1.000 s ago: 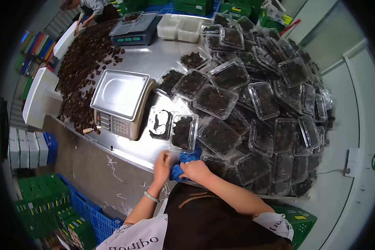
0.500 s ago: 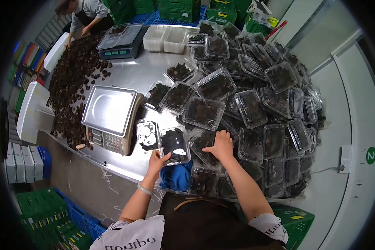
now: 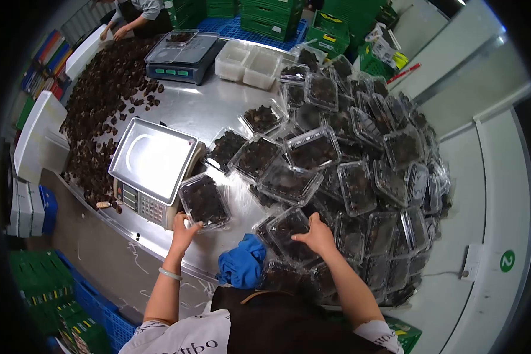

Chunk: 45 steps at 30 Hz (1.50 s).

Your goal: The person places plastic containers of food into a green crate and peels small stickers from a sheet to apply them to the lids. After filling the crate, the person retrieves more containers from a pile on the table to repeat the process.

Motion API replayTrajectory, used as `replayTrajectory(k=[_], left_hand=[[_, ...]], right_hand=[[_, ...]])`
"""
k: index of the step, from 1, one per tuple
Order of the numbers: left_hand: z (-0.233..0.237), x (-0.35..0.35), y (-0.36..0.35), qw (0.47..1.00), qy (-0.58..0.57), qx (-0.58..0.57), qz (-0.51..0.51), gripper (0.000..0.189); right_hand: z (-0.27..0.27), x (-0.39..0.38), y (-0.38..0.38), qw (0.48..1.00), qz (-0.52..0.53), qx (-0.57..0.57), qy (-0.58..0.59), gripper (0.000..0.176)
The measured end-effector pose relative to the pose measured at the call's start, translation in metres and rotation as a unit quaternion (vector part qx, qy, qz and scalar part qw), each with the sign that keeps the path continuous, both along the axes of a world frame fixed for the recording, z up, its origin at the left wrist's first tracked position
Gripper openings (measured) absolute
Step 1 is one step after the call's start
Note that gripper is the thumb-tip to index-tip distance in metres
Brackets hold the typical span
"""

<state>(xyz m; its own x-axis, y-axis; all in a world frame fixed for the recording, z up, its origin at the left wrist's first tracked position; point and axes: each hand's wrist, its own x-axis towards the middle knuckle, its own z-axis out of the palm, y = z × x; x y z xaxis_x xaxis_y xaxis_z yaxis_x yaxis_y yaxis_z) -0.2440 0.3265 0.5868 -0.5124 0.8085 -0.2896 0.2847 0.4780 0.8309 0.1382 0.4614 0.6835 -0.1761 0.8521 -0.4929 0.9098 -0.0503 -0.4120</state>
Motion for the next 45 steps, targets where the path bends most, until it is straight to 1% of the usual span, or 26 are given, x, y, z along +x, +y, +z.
replayTrajectory(k=[1, 4, 5, 6, 8, 10, 12, 13, 14, 15, 18, 20, 22, 24, 26, 27, 28, 30, 32, 33, 34, 36, 40, 43, 44, 45], left_hand=[[0.005, 0.005, 0.003, 1.0, 0.007, 0.014, -0.007, 0.062], [0.013, 0.005, 0.025, 0.99, -0.113, -0.024, 0.078, 0.09], [-0.001, -0.001, 0.032, 0.984, -0.142, -0.037, 0.098, 0.092], [-0.009, -0.005, 0.04, 0.982, -0.155, -0.036, 0.101, 0.09], [0.017, 0.003, 0.059, 0.971, -0.211, -0.044, 0.104, 0.089], [0.005, 0.003, 0.06, 0.966, -0.245, -0.022, 0.084, 0.09], [-0.008, -0.001, 0.053, 0.963, -0.263, -0.029, 0.056, 0.092], [0.012, 0.004, 0.051, 0.953, -0.3, -0.032, 0.039, 0.096], [-0.009, 0.004, 0.041, 0.962, -0.269, -0.024, 0.041, 0.095], [-0.009, 0.005, 0.033, 0.953, -0.299, -0.011, 0.043, 0.095], [0.013, 0.015, 0.014, 0.935, -0.348, -0.012, 0.068, 0.099], [0.013, 0.016, 0.0, 0.928, -0.363, -0.022, 0.078, 0.101], [0.016, 0.007, -0.012, 0.926, -0.367, -0.02, 0.082, 0.106], [0.017, -0.006, -0.023, 0.929, -0.359, -0.034, 0.083, 0.109], [0.022, -0.015, -0.028, 0.923, -0.376, -0.044, 0.069, 0.106], [0.021, -0.018, -0.03, 0.916, -0.395, -0.044, 0.06, 0.104], [0.021, -0.019, -0.031, 0.908, -0.414, -0.046, 0.05, 0.103], [0.022, -0.011, -0.028, 0.894, -0.446, -0.03, 0.024, 0.094], [0.026, -0.005, -0.024, 0.88, -0.474, -0.017, -0.008, 0.086], [0.022, -0.006, -0.026, 0.875, -0.483, -0.01, -0.018, 0.078], [0.023, -0.009, -0.028, 0.873, -0.487, -0.009, 0.0, 0.076], [0.024, -0.014, -0.031, 0.868, -0.495, -0.009, 0.033, 0.071], [-0.006, -0.023, -0.045, 0.876, -0.479, 0.024, 0.046, 0.069], [-0.011, -0.027, -0.057, 0.841, -0.538, 0.039, 0.045, 0.069], [-0.013, -0.03, -0.061, 0.825, -0.562, 0.039, 0.044, 0.069], [-0.018, -0.031, -0.067, 0.821, -0.568, 0.041, 0.044, 0.065]], right_hand=[[0.017, -0.004, 0.0, 0.999, 0.038, -0.008, -0.019, 0.068], [0.063, -0.015, 0.002, 0.985, 0.168, -0.014, -0.023, 0.067], [0.086, -0.026, 0.013, 0.982, 0.172, -0.068, -0.03, 0.066], [0.085, -0.024, 0.026, 0.984, 0.163, -0.063, 0.009, 0.071], [0.088, -0.032, 0.06, 0.982, 0.121, -0.031, 0.14, 0.077], [0.059, -0.035, 0.097, 0.978, 0.101, 0.016, 0.182, 0.077], [0.007, -0.027, 0.131, 0.983, 0.157, 0.09, 0.015, 0.082], [0.01, -0.034, 0.137, 0.992, 0.123, 0.028, 0.0, 0.085], [0.012, -0.04, 0.137, 0.99, 0.131, 0.043, -0.022, 0.091], [0.016, -0.047, 0.137, 0.985, 0.155, 0.057, -0.05, 0.093], [0.022, -0.058, 0.122, 0.969, 0.199, 0.094, -0.114, 0.099], [0.027, -0.06, 0.114, 0.968, 0.193, 0.073, -0.14, 0.107], [0.032, -0.061, 0.103, 0.974, 0.181, 0.069, -0.12, 0.11], [0.023, -0.058, 0.093, 0.984, 0.168, 0.008, -0.052, 0.109], [-0.011, -0.045, 0.078, 0.986, 0.168, 0.004, 0.008, 0.109], [-0.018, -0.045, 0.07, 0.987, 0.157, -0.008, 0.037, 0.102], [0.022, -0.067, 0.058, 0.983, 0.139, -0.05, 0.112, 0.091], [-0.021, -0.072, 0.041, 0.979, 0.076, -0.129, 0.136, 0.083], [-0.019, -0.104, 0.02, 0.985, 0.06, -0.125, 0.103, 0.083], [-0.021, -0.12, 0.012, 0.985, 0.063, -0.131, 0.089, 0.089], [-0.034, -0.127, 0.008, 0.988, 0.066, -0.116, 0.077, 0.098], [-0.063, -0.127, 0.009, 0.969, 0.065, -0.146, 0.188, 0.111], [-0.077, -0.139, -0.008, 0.953, 0.027, -0.138, 0.267, 0.122], [-0.088, -0.15, -0.002, 0.946, -0.003, -0.147, 0.29, 0.126], [-0.097, -0.152, 0.001, 0.915, -0.012, -0.174, 0.365, 0.127], [-0.088, -0.151, 0.002, 0.91, -0.014, -0.173, 0.378, 0.127]])
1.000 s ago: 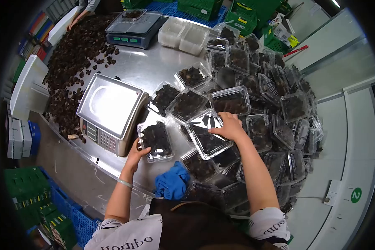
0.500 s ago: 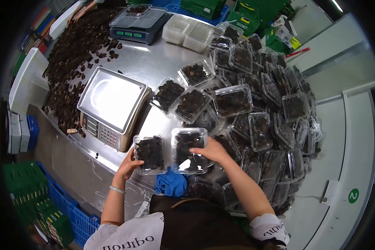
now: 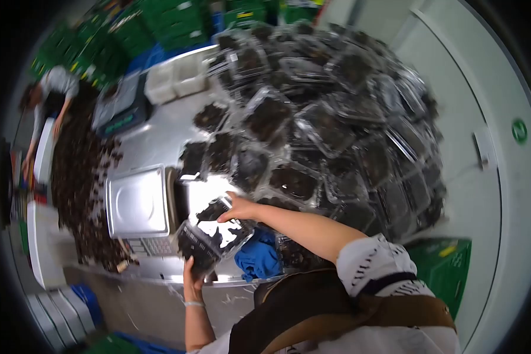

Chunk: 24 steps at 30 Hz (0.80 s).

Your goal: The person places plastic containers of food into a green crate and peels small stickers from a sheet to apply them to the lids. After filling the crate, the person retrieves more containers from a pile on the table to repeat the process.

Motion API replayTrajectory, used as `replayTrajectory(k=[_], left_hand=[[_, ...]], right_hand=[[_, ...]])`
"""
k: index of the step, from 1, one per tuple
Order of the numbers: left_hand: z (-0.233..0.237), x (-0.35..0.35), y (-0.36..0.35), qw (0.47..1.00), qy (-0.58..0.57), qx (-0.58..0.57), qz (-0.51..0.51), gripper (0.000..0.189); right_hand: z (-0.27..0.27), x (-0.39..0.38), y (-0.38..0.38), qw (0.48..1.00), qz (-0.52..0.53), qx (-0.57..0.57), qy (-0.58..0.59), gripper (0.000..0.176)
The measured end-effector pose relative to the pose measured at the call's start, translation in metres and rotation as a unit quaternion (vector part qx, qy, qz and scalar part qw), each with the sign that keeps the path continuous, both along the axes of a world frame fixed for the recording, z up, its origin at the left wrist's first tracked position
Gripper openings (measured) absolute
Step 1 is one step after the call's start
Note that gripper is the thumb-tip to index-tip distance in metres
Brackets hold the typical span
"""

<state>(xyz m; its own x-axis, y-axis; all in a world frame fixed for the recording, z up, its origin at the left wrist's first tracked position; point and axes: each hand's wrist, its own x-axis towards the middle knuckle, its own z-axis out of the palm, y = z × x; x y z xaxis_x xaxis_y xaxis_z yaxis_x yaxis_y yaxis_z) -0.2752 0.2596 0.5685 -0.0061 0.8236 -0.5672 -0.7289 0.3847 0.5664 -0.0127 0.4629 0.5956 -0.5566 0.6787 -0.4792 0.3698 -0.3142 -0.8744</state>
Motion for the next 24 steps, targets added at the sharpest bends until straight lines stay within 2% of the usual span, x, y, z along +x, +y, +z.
replayTrajectory(k=[3, 4, 7, 8, 11, 13, 15, 19, 22, 24], left_hand=[[-0.014, -0.009, -0.01, 1.0, -0.007, -0.027, 0.002, 0.061], [-0.014, -0.009, -0.007, 0.999, -0.011, -0.031, -0.019, 0.059], [0.01, 0.007, 0.017, 0.992, 0.095, -0.053, -0.069, 0.061], [0.021, 0.014, 0.025, 0.991, 0.102, -0.046, -0.074, 0.057], [0.02, 0.01, 0.031, 0.991, 0.108, -0.056, -0.058, 0.053], [0.008, -0.004, 0.025, 0.994, 0.087, -0.038, -0.055, 0.051], [0.022, 0.002, 0.013, 0.996, 0.08, -0.006, -0.033, 0.046], [0.003, -0.012, -0.023, 0.997, 0.03, -0.014, 0.074, 0.046], [-0.008, -0.007, -0.038, 0.988, 0.028, -0.003, 0.154, 0.044], [-0.019, -0.017, -0.047, 0.988, 0.006, -0.008, 0.156, 0.045]], right_hand=[[0.014, 0.006, -0.001, 0.998, 0.008, -0.044, 0.04, 0.127], [0.011, 0.007, -0.001, 0.999, 0.003, -0.036, 0.008, 0.128], [0.026, 0.012, 0.002, 0.994, 0.015, -0.03, -0.102, 0.124], [0.018, 0.01, 0.003, 0.992, -0.008, -0.047, -0.117, 0.124], [-0.008, 0.003, 0.002, 0.99, -0.067, -0.076, -0.098, 0.124], [-0.021, -0.005, -0.002, 0.993, -0.056, -0.086, -0.053, 0.125], [-0.031, -0.007, -0.007, 0.993, -0.044, -0.108, 0.01, 0.121], [-0.031, -0.008, -0.026, 0.977, -0.032, -0.194, 0.081, 0.121], [-0.031, -0.007, -0.038, 0.977, -0.017, -0.194, 0.087, 0.119], [-0.014, 0.001, -0.045, 0.971, -0.007, -0.202, 0.125, 0.118]])
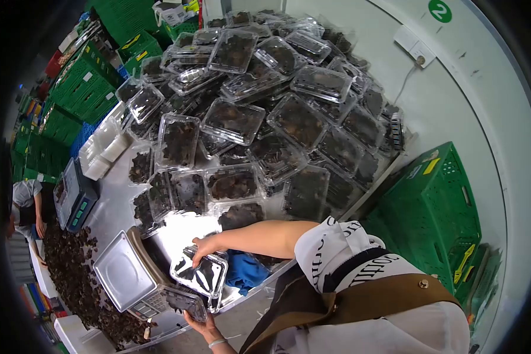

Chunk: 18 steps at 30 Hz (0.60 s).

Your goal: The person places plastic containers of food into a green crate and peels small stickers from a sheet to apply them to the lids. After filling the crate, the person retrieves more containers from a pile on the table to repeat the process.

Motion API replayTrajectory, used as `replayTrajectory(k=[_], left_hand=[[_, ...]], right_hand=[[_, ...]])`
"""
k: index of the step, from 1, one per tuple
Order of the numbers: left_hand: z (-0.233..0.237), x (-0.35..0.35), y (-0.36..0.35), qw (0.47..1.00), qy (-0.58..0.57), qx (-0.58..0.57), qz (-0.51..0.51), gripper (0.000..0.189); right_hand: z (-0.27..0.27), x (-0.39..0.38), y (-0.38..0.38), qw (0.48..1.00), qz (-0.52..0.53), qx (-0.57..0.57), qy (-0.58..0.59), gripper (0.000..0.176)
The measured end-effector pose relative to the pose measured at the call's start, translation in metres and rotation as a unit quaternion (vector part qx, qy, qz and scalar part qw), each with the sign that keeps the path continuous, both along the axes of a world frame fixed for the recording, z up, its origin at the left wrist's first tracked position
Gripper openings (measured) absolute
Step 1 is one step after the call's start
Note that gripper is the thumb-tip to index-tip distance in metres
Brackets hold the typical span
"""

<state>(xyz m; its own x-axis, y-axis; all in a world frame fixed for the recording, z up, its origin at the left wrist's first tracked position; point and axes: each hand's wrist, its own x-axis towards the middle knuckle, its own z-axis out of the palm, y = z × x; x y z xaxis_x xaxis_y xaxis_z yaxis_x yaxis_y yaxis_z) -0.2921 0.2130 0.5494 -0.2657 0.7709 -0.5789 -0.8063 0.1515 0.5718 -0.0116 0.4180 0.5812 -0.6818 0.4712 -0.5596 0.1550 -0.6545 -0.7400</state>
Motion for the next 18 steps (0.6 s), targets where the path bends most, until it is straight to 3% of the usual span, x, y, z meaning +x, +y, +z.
replayTrajectory(k=[5, 7, 9, 10, 11, 13, 14, 16, 18], left_hand=[[0.015, -0.003, 0.011, 0.998, 0.019, 0.033, -0.044, 0.046], [0.012, -0.018, 0.022, 0.996, 0.077, -0.02, -0.028, 0.048], [0.128, 0.071, 0.044, 0.988, 0.147, -0.031, -0.047, 0.071], [0.044, 0.002, 0.03, 0.83, 0.513, 0.163, -0.149, 0.062], [0.023, -0.035, 0.048, 0.501, 0.806, 0.264, -0.172, 0.064], [0.118, 0.075, 0.041, 0.728, 0.61, 0.249, -0.191, 0.069], [0.097, 0.081, 0.063, 0.775, 0.569, 0.239, -0.138, 0.054], [0.084, 0.1, 0.097, 0.916, 0.29, 0.209, -0.182, 0.057], [0.123, 0.204, 0.102, 0.875, 0.265, 0.271, -0.301, 0.064]], right_hand=[[0.048, 0.026, -0.013, 0.998, -0.051, 0.035, 0.021, 0.116], [0.072, 0.046, -0.017, 0.995, -0.076, 0.011, 0.069, 0.116], [0.094, 0.07, -0.026, 0.989, -0.119, 0.026, 0.083, 0.115], [0.1, 0.083, -0.031, 0.983, -0.146, 0.02, 0.108, 0.114], [0.114, 0.104, -0.041, 0.975, -0.164, -0.001, 0.151, 0.111], [0.131, 0.152, -0.068, 0.95, -0.224, 0.012, 0.218, 0.104], [0.144, 0.184, -0.087, 0.926, -0.237, 0.007, 0.295, 0.097], [0.171, 0.241, -0.134, 0.894, -0.326, 0.002, 0.306, 0.094], [0.198, 0.303, -0.197, 0.86, -0.42, -0.006, 0.29, 0.071]])
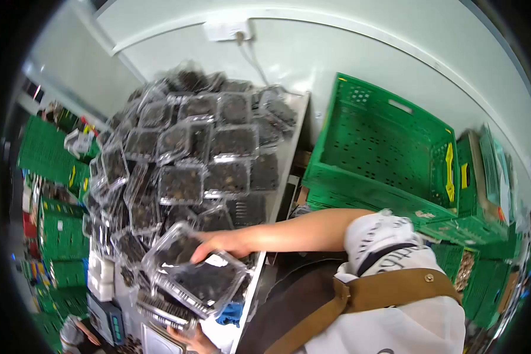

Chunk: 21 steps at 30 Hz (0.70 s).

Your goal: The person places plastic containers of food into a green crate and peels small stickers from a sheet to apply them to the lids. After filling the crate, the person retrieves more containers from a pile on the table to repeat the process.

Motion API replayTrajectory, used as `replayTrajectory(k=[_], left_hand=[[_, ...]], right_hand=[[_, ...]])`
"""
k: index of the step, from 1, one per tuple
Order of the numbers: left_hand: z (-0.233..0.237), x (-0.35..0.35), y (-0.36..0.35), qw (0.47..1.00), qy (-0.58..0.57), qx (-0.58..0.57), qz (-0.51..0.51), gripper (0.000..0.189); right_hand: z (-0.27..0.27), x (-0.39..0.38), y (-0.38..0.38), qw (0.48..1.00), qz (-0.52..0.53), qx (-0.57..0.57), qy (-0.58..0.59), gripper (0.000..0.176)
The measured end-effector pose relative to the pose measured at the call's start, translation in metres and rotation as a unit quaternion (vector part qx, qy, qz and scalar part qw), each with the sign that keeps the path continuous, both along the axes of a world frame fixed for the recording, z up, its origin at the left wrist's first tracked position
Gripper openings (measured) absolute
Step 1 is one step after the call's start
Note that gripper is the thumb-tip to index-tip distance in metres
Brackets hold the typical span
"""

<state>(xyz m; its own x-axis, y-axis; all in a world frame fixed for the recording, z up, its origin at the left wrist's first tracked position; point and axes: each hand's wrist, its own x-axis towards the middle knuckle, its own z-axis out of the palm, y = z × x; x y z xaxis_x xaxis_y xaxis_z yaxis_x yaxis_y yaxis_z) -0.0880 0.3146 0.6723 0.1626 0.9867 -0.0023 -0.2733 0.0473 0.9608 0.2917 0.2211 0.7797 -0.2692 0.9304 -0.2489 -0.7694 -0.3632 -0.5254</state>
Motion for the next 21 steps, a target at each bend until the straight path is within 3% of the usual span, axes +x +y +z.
replayTrajectory(k=[2, 3, 4, 5, 6, 7, 8, 9, 10, 11, 13, 15, 17, 20, 21], left_hand=[[0.026, 0.1, -0.013, 0.993, -0.03, -0.018, -0.113, 0.063], [0.048, 0.152, -0.018, 0.922, -0.241, -0.221, -0.206, 0.061], [0.055, 0.196, -0.025, 0.905, -0.225, -0.239, -0.271, 0.057], [0.057, 0.238, -0.033, 0.883, -0.208, -0.256, -0.333, 0.053], [0.044, 0.277, -0.042, 0.878, -0.205, -0.253, -0.351, 0.049], [0.055, 0.324, -0.061, 0.852, -0.186, -0.28, -0.402, 0.046], [0.066, 0.371, -0.08, 0.822, -0.164, -0.302, -0.453, 0.043], [0.098, 0.426, -0.111, 0.761, -0.122, -0.351, -0.532, 0.04], [0.1, 0.47, -0.138, 0.776, -0.085, -0.357, -0.514, 0.052], [0.099, 0.511, -0.164, 0.79, -0.047, -0.361, -0.493, 0.066], [0.071, 0.588, -0.202, 0.725, -0.02, -0.403, -0.558, 0.077], [0.067, 0.648, -0.242, 0.689, 0.039, -0.362, -0.627, 0.07], [0.027, 0.698, -0.259, 0.642, 0.087, -0.374, -0.664, 0.037], [-0.004, 0.747, -0.266, 0.64, 0.206, -0.317, -0.669, 0.033], [-0.024, 0.759, -0.264, 0.626, 0.205, -0.3, -0.69, 0.041]], right_hand=[[0.019, 0.058, -0.069, 0.995, -0.1, -0.017, 0.015, 0.075], [0.004, 0.084, -0.102, 0.987, -0.157, -0.01, 0.003, 0.069], [0.014, 0.112, -0.139, 0.985, -0.168, -0.036, 0.011, 0.059], [0.032, 0.13, -0.188, 0.962, -0.262, -0.055, -0.057, 0.053], [0.028, 0.153, -0.231, 0.955, -0.287, -0.058, -0.054, 0.055], [0.03, 0.171, -0.274, 0.918, -0.35, -0.158, -0.097, 0.057], [-0.011, 0.196, -0.326, 0.911, -0.398, -0.09, -0.062, 0.054], [-0.052, 0.221, -0.378, 0.899, -0.437, -0.018, -0.021, 0.05], [-0.039, 0.23, -0.403, 0.868, -0.49, -0.084, 0.008, 0.041], [-0.033, 0.241, -0.42, 0.852, -0.519, -0.071, 0.02, 0.041], [-0.029, 0.261, -0.454, 0.815, -0.575, -0.045, 0.045, 0.041], [-0.061, 0.287, -0.479, 0.788, -0.609, -0.086, 0.027, 0.045], [-0.104, 0.311, -0.493, 0.758, -0.639, -0.125, 0.014, 0.049], [-0.168, 0.35, -0.5, 0.751, -0.644, -0.139, 0.053, 0.043], [-0.184, 0.359, -0.502, 0.748, -0.645, -0.138, 0.076, 0.043]])
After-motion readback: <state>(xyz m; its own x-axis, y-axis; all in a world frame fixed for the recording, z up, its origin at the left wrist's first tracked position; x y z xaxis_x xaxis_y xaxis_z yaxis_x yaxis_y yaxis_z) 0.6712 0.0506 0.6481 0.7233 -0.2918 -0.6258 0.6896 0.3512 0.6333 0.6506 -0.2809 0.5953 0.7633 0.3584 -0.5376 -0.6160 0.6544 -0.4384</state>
